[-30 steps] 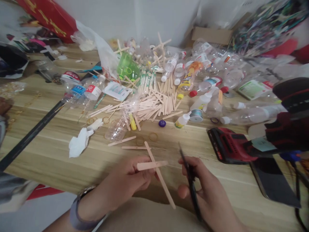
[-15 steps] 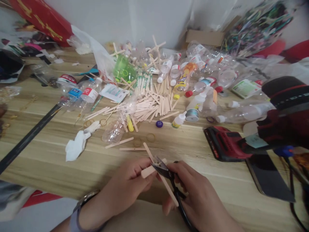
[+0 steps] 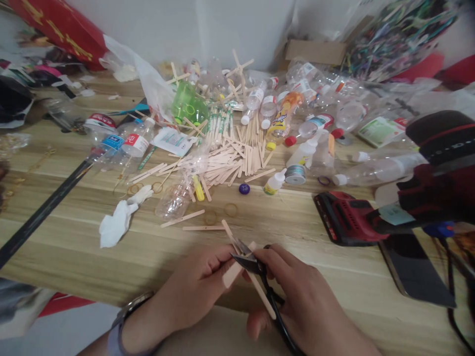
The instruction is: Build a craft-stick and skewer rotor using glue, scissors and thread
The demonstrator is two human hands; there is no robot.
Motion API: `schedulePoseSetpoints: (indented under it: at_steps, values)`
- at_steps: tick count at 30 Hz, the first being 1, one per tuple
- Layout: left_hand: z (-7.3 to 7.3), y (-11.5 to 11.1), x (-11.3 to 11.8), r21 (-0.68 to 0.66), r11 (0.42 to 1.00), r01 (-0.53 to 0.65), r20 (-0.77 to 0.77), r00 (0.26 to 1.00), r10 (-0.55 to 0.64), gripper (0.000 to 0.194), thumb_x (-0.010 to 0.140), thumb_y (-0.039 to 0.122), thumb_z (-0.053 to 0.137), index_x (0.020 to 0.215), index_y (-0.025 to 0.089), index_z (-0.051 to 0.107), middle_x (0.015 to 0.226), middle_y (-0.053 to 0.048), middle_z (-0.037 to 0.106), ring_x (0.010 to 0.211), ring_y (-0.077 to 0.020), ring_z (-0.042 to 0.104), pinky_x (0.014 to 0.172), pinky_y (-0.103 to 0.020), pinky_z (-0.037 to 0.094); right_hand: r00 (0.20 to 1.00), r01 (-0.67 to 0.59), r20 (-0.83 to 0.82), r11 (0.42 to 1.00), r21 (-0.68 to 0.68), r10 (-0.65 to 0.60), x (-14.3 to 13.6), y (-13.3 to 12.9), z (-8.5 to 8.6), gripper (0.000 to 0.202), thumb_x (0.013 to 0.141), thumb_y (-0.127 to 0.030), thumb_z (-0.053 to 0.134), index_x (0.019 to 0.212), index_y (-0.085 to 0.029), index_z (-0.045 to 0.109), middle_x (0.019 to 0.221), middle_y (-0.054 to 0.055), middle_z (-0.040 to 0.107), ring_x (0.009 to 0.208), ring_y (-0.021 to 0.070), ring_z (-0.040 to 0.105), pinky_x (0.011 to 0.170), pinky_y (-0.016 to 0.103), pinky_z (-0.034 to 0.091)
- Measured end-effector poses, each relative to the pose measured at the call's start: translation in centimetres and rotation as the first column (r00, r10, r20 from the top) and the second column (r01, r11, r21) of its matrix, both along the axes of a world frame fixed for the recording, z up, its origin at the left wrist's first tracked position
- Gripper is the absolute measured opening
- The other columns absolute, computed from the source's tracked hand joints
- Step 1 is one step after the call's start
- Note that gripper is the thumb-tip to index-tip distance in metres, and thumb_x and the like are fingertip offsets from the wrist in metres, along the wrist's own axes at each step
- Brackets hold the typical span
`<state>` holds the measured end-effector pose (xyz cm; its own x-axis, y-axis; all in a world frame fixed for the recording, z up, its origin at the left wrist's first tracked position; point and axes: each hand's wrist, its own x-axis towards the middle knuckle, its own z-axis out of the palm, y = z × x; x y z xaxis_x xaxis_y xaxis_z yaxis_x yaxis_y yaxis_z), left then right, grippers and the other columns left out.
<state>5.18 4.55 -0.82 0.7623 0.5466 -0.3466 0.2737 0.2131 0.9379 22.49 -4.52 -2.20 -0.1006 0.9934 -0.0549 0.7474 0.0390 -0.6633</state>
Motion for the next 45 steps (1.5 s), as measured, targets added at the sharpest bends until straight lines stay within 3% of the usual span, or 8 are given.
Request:
schedulePoseSetpoints:
  at_steps: [6,10,16,26,33,45]
  values:
    - [-0.17,0.13,0.05,0.093,0.995,0.025,-0.041,0.999,-0.022,0.021,0.091,0.025,0.047,0.087,0.019,0.068,0.079,0.001,0.065,0.075,-0.0151,0.057,0.07,-0.024,0.043,0.998,-0.025,0.066,1.0,0.013,0.024,-0.03,-0.11,-0.56,0.054,0.069,-0.016,0.073,0.12,-0.021,0.055,0.092,0.006,0.065,0.075,0.0216,0.065,0.058,0.027,0.046]
    - [-0.21,0.27,0.26,0.123,0.992,0.039,-0.046,0.998,-0.033,0.023,0.092,0.03,0.048,0.087,0.02,0.068,0.084,0.0,0.069,0.08,-0.0167,0.06,0.072,-0.025,0.044,0.994,-0.046,0.095,0.998,-0.029,0.049,0.05,-0.15,-0.72,0.045,0.075,-0.013,0.067,0.118,-0.019,0.056,0.094,0.007,0.067,0.077,0.0214,0.066,0.062,0.026,0.047]
    - [-0.39,0.29,0.58,0.077,0.997,0.022,-0.054,0.998,-0.018,0.026,0.093,0.034,0.047,0.086,0.02,0.067,0.084,0.0,0.069,0.08,-0.0168,0.06,0.074,-0.025,0.044,0.988,-0.061,0.133,0.994,-0.091,0.073,0.04,-0.18,-0.7,0.034,0.082,-0.017,0.061,0.116,-0.017,0.056,0.095,0.009,0.068,0.078,0.0219,0.066,0.066,0.028,0.048]
    - [-0.73,0.1,0.7,-0.007,1.0,0.017,-0.091,0.996,-0.018,0.034,0.091,0.045,0.048,0.088,0.02,0.07,0.079,-0.001,0.063,0.076,-0.0178,0.052,0.069,-0.027,0.04,0.987,-0.041,0.143,0.983,-0.179,0.068,-0.06,-0.1,-0.86,0.029,0.081,-0.011,0.053,0.109,-0.016,0.058,0.095,0.01,0.068,0.077,0.0211,0.066,0.066,0.028,0.048]
    - [-0.45,0.05,0.86,-0.047,0.999,0.014,-0.091,0.996,-0.018,0.031,0.09,0.044,0.05,0.083,0.018,0.067,0.067,0.001,0.054,0.065,-0.0146,0.045,0.062,-0.025,0.035,0.988,-0.04,0.142,0.986,-0.164,0.063,-0.06,-0.21,-0.84,0.024,0.084,-0.012,0.051,0.107,-0.017,0.058,0.092,0.009,0.068,0.074,0.02,0.066,0.065,0.026,0.046]
    - [-0.78,-0.17,0.82,-0.132,0.991,0.005,-0.064,0.998,-0.013,0.037,0.088,0.053,0.053,0.082,0.018,0.066,0.066,0.001,0.057,0.062,-0.0141,0.046,0.062,-0.026,0.035,0.99,-0.022,0.131,0.986,-0.166,0.044,-0.13,-0.42,-1.03,0.025,0.084,-0.012,0.049,0.107,-0.015,0.057,0.092,0.01,0.069,0.073,0.0202,0.066,0.065,0.027,0.047]
